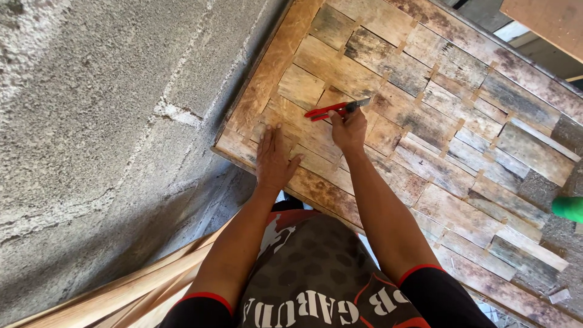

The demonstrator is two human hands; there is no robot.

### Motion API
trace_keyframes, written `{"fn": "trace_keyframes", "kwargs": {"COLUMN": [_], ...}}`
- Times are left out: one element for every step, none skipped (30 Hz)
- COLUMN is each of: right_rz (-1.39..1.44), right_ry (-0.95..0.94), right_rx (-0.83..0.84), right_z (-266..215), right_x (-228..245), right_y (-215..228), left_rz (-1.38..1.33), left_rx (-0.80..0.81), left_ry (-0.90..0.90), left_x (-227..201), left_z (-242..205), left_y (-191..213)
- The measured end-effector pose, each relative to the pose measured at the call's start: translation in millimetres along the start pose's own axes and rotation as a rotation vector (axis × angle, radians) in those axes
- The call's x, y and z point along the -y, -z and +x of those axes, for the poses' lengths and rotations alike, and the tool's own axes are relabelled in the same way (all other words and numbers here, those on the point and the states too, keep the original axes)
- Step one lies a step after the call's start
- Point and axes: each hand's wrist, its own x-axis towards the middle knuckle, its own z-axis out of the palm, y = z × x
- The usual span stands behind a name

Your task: The recorder is assembling small wooden slats into a mosaic pattern on a board, using a utility knife to trim the pieces.

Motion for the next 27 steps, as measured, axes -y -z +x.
{"fn": "trace_keyframes", "kwargs": {"right_rz": [-0.001, 0.0, 0.002, 0.002, -0.05, -0.102, -0.103, -0.083, -0.064, -0.065, -0.06, -0.055, -0.056, -0.026, 0.006, 0.008, 0.007, 0.006, 0.005, -0.019, -0.04, -0.04, -0.062, -0.085, -0.081, -0.101, -0.121], "right_ry": [0.0, 0.005, 0.01, 0.01, 0.011, 0.012, 0.015, -0.004, -0.027, -0.028, -0.047, -0.065, -0.066, -0.031, 0.004, 0.004, 0.019, 0.035, 0.036, 0.02, 0.003, 0.006, -0.017, -0.04, -0.041, -0.053, -0.061], "right_rx": [0.003, -0.015, -0.032, -0.03, -0.006, 0.017, 0.014, 0.1, 0.189, 0.19, 0.238, 0.285, 0.287, 0.239, 0.191, 0.194, 0.187, 0.181, 0.177, 0.183, 0.194, 0.196, 0.227, 0.259, 0.259, 0.267, 0.275], "right_z": [-3, -5, -8, -11, -15, -18, -19, -20, -24, -30, -35, -41, -42, -43, -45, -47, -48, -49, -50, -50, -51, -49, -49, -49, -45, -42, -36], "right_x": [3, 6, 9, 16, 22, 28, 25, 21, 17, 23, 28, 33, 27, 21, 15, 19, 22, 26, 24, 21, 20, 26, 33, 40, 39, 39, 39], "right_y": [1, 2, 3, 4, 5, 7, 6, 5, 4, 5, 5, 7, 5, 3, -1, 0, 2, 4, 5, 5, 4, 6, 7, 9, 6, 4, 2], "left_rz": [-0.001, 0.0, 0.002, 0.002, 0.014, 0.025, 0.024, 0.022, 0.021, 0.02, 0.038, 0.056, 0.056, 0.085, 0.117, 0.118, 0.154, 0.189, 0.187, 0.182, 0.179, 0.18, 0.192, 0.203, 0.206, 0.225, 0.244], "left_rx": [0.0, -0.01, -0.02, -0.021, -0.018, -0.015, -0.017, -0.015, -0.011, -0.011, -0.022, -0.032, -0.032, -0.01, 0.011, 0.011, 0.005, -0.001, -0.002, 0.005, 0.011, 0.009, -0.028, -0.065, -0.064, -0.064, -0.068], "left_ry": [0.003, -0.004, -0.012, -0.009, -0.031, -0.052, -0.055, -0.05, -0.042, -0.04, -0.036, -0.032, -0.03, -0.044, -0.057, -0.055, -0.092, -0.128, -0.132, -0.123, -0.11, -0.109, -0.146, -0.183, -0.184, -0.185, -0.187], "left_x": [1, 1, 1, 3, 5, 7, 4, 1, -1, 2, 6, 9, 10, 12, 14, 20, 25, 29, 29, 29, 31, 30, 30, 30, 29, 27, 26], "left_z": [-1, -2, -2, -2, -1, -1, 0, 2, 0, -1, -1, -1, -1, 0, 0, 0, 1, 2, 3, 5, 5, 6, 7, 8, 7, 6, 7], "left_y": [0, -1, 0, -2, -3, -5, -2, 1, 4, 1, -4, -8, -8, -8, -6, -7, -9, -11, -9, -7, -4, -4, -3, -3, -2, -2, -2]}}
